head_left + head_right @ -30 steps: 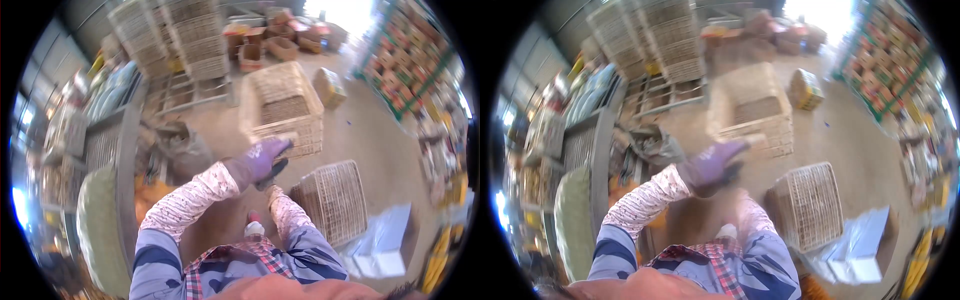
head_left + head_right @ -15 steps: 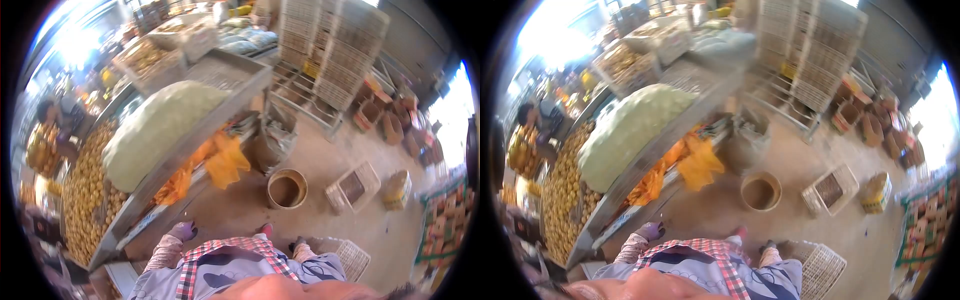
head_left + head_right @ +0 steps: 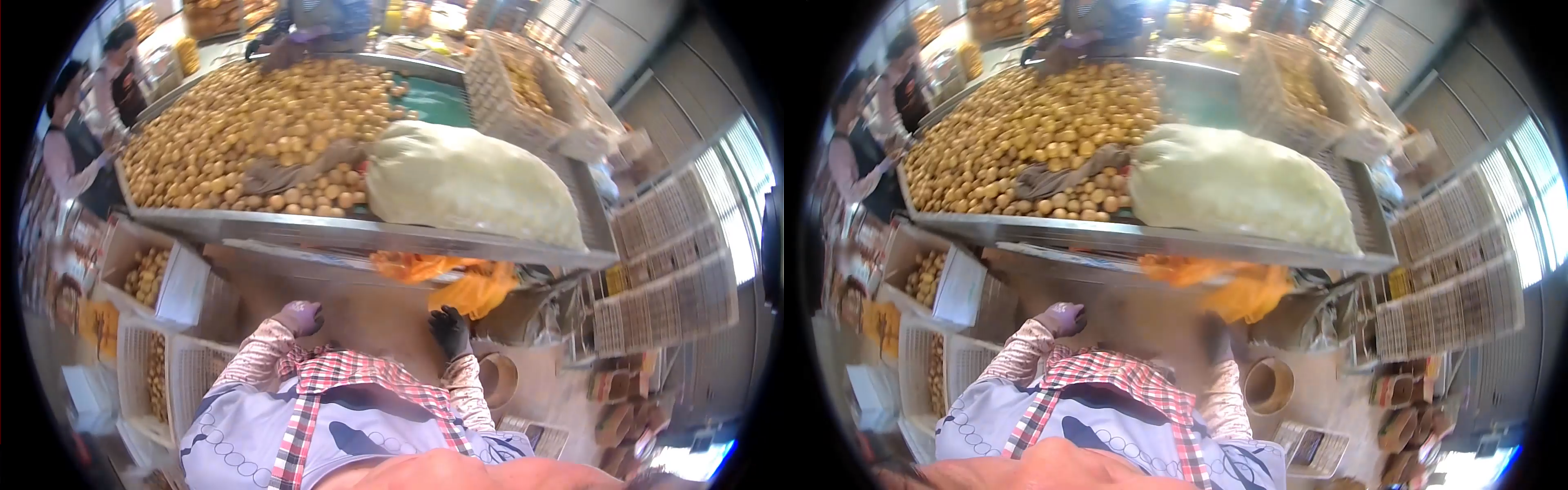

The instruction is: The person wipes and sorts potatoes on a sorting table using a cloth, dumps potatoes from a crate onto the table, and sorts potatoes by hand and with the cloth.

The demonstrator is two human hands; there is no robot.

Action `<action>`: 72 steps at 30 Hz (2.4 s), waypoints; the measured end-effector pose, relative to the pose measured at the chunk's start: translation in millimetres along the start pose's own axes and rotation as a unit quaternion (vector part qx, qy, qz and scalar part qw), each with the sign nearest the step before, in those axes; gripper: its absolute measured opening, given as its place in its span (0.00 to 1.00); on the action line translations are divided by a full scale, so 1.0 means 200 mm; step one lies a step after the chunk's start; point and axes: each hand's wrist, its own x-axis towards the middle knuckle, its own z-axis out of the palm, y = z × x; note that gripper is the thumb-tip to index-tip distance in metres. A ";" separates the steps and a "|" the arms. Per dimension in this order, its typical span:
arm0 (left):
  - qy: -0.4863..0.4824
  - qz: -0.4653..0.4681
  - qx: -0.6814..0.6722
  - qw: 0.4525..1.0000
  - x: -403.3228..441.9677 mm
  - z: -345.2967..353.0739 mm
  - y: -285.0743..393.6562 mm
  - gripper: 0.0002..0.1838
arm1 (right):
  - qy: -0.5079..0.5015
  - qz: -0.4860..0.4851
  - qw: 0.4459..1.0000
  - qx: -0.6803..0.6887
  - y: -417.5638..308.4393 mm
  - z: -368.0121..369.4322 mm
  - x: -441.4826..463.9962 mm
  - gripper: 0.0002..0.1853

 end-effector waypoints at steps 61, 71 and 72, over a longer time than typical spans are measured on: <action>0.365 -0.037 0.085 0.927 0.68 -1.32 -1.81 0.25 | 0.053 -0.396 0.725 -0.562 -0.67 2.42 1.47 0.25; 0.322 0.179 -0.304 0.878 0.26 -2.06 -1.44 0.06 | -0.083 -0.372 0.757 -0.531 -0.90 2.44 1.44 0.23; 0.335 0.192 -0.270 0.882 0.22 -2.11 -1.43 0.06 | -0.087 -0.356 0.740 -0.564 -0.90 2.44 1.47 0.23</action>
